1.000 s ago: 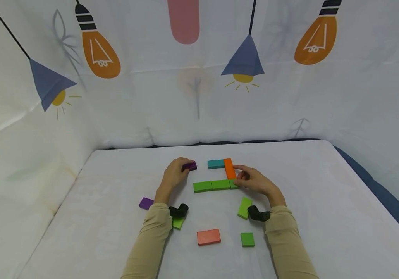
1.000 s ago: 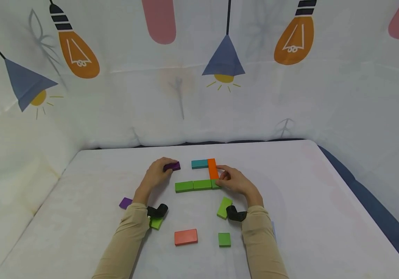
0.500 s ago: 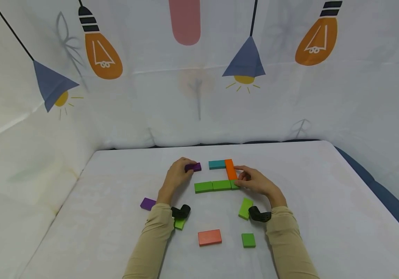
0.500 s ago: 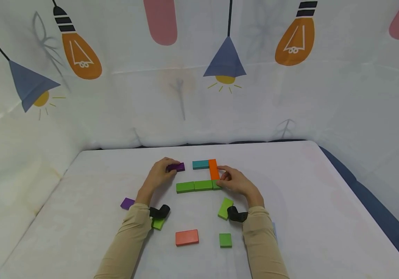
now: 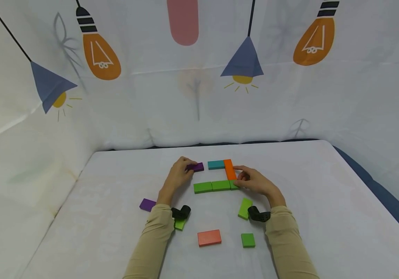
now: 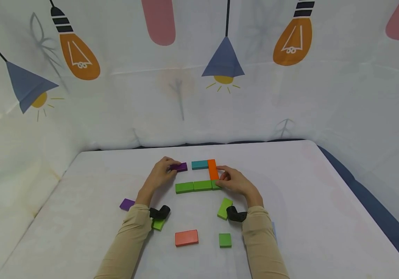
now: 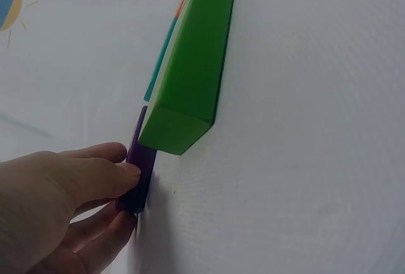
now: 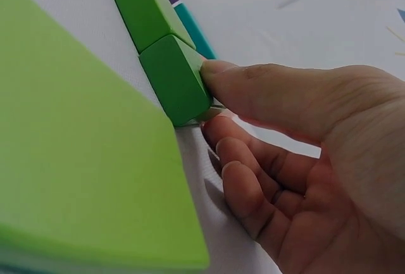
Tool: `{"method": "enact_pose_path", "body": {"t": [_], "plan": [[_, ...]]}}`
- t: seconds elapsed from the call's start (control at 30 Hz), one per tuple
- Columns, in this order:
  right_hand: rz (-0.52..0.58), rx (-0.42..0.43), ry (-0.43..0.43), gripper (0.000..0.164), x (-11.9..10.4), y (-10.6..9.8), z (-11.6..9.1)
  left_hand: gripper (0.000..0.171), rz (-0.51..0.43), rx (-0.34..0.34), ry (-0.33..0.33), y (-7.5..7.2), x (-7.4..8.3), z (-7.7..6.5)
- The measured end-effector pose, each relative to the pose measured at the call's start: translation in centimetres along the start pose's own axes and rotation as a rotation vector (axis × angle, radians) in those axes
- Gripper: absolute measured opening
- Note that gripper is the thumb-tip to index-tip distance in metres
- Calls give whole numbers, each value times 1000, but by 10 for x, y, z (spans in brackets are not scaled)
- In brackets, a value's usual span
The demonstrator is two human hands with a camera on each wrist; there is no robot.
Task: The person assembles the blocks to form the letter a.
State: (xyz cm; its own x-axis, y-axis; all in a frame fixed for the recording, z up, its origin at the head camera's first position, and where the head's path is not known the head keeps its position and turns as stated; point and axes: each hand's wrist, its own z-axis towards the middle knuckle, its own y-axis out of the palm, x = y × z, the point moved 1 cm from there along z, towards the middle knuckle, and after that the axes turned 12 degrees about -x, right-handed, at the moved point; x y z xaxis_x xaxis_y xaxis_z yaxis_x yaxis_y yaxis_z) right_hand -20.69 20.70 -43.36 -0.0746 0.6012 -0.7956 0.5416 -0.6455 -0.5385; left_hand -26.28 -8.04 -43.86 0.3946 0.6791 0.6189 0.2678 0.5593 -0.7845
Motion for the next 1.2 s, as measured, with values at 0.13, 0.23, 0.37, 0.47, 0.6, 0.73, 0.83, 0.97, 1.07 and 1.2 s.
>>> {"method": "enact_pose_path", "body": {"t": [0.13,0.23,0.37,0.47,0.6,0.73,0.83,0.97,1.07,1.2], "plan": [[-7,1,-4,58,-1,0,0,28,3,-1,-4,0,2,0],[-5,-1,-11,58,-1,1,0,28,8,-3,-13,1,2,1],[-9,-4,-16,58,-2,2,2,29,17,-17,-34,0,2,1],[-12,-5,-14,58,-3,3,2,29,22,-14,-37,0,2,0],[-10,-4,-14,58,-5,4,2,29,14,-5,-32,0,2,0],[-12,-4,-12,57,-5,3,2,29,9,-11,-35,3,2,2],[-16,-5,-6,58,-4,3,2,29,8,-10,-36,6,3,3],[-12,1,3,58,-4,2,1,29,0,3,-24,8,5,3],[1,2,7,57,-4,1,0,28,-9,11,-10,9,6,3],[8,-1,12,58,-4,0,-1,28,-17,13,-3,11,7,3]]}}
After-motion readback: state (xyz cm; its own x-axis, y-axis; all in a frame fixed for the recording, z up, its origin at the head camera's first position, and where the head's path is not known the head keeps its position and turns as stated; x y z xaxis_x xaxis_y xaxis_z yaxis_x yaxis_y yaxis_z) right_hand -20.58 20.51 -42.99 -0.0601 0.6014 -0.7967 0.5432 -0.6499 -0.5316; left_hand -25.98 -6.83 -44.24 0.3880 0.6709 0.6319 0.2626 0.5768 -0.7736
